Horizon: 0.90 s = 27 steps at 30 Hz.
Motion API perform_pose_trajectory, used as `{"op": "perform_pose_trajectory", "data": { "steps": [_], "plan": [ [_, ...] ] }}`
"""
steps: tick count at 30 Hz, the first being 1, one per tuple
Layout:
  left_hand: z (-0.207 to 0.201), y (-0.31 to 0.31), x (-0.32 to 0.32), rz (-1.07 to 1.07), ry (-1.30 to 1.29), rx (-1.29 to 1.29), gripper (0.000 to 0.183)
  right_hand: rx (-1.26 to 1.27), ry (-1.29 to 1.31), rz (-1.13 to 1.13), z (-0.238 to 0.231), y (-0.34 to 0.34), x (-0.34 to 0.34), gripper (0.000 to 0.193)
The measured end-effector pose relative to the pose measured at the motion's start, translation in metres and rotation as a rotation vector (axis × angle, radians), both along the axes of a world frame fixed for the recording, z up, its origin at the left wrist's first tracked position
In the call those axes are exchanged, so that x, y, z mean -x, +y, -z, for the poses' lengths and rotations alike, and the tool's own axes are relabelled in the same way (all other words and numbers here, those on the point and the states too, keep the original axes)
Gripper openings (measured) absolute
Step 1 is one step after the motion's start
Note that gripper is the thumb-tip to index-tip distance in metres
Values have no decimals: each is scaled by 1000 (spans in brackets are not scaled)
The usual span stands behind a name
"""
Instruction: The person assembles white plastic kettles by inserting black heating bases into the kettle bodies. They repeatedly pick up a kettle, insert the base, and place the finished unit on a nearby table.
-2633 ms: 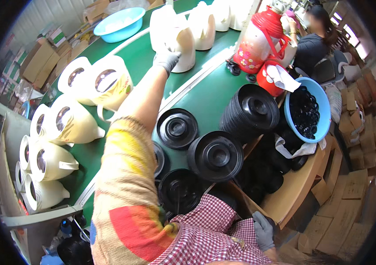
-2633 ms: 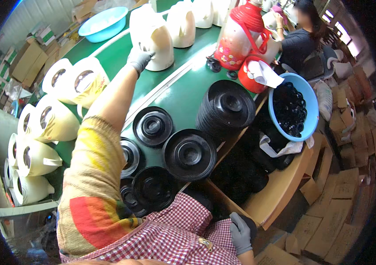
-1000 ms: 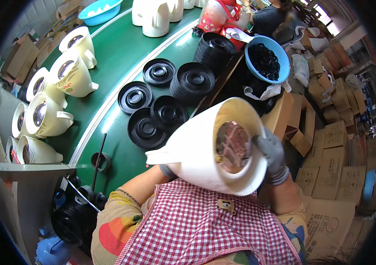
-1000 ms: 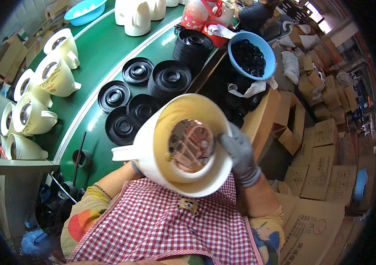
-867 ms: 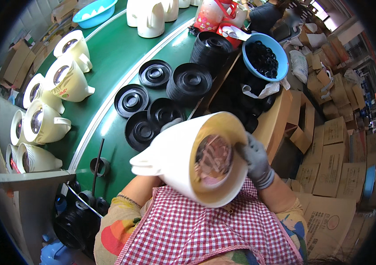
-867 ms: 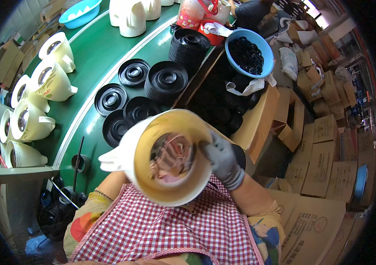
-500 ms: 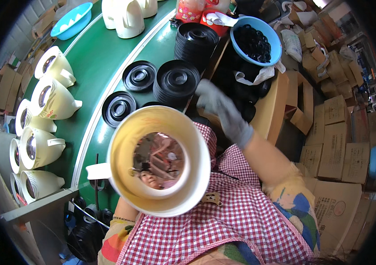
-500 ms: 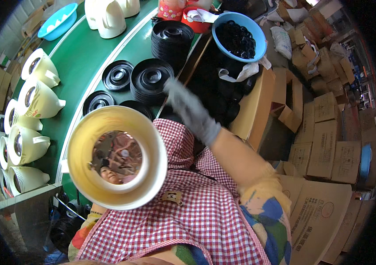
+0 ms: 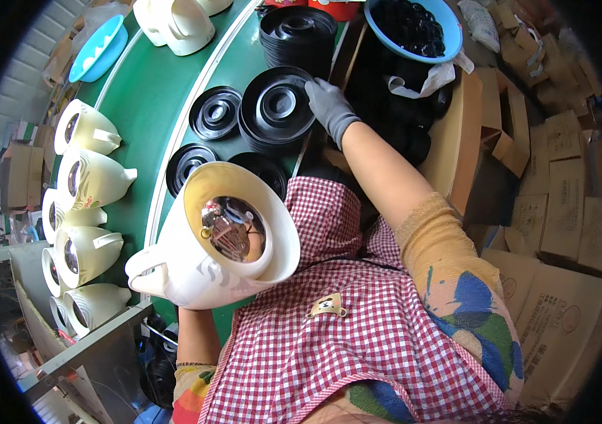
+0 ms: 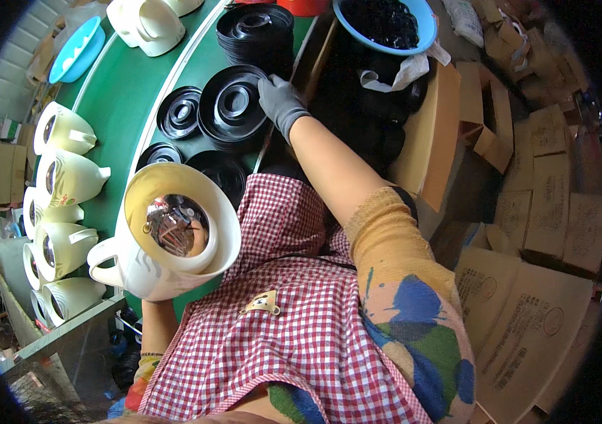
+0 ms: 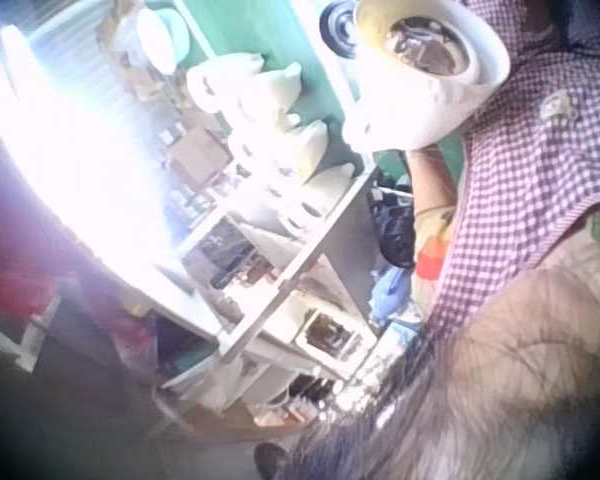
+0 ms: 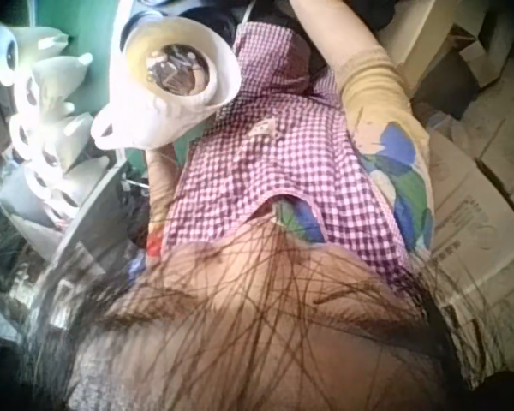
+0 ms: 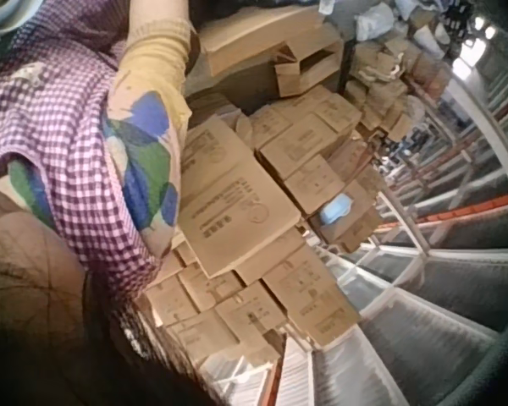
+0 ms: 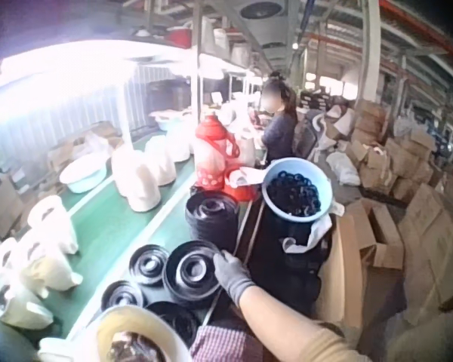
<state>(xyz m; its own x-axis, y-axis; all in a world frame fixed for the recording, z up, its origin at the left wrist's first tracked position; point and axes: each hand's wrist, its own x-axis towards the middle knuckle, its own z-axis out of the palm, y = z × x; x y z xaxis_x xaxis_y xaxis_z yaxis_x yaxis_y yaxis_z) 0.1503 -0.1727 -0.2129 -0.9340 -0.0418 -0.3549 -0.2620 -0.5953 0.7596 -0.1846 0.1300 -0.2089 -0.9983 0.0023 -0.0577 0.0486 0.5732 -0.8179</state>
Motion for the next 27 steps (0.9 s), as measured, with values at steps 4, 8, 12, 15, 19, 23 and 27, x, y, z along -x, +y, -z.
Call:
{"op": "perform_pose_trajectory", "data": {
  "steps": [4, 8, 12, 15, 19, 23, 27],
  "plan": [
    [-11, 3, 19, 62, 36, 84, 41, 401, -17, 21, -4, 51, -29, 37],
    [-38, -5, 40, 160, 104, 255, 40, 1152, -372, 14, -9, 112, -115, 33],
    [-62, -3, 64, 269, 151, 433, 39, 1391, -620, -74, 23, 153, -184, 36],
    [-71, 4, 74, 336, 170, 531, 38, 1338, -418, -141, 28, 156, -223, 39],
    [-85, 8, 101, 470, 209, 671, 36, 1500, -581, -177, 39, 167, -228, 42],
    [-120, 27, 134, 619, 278, 1070, 32, 1617, -544, -85, 38, 158, -227, 41],
    [-152, 80, 157, 524, 137, 1023, 27, 1897, -681, -124, 62, 147, -219, 47]
  ]
}}
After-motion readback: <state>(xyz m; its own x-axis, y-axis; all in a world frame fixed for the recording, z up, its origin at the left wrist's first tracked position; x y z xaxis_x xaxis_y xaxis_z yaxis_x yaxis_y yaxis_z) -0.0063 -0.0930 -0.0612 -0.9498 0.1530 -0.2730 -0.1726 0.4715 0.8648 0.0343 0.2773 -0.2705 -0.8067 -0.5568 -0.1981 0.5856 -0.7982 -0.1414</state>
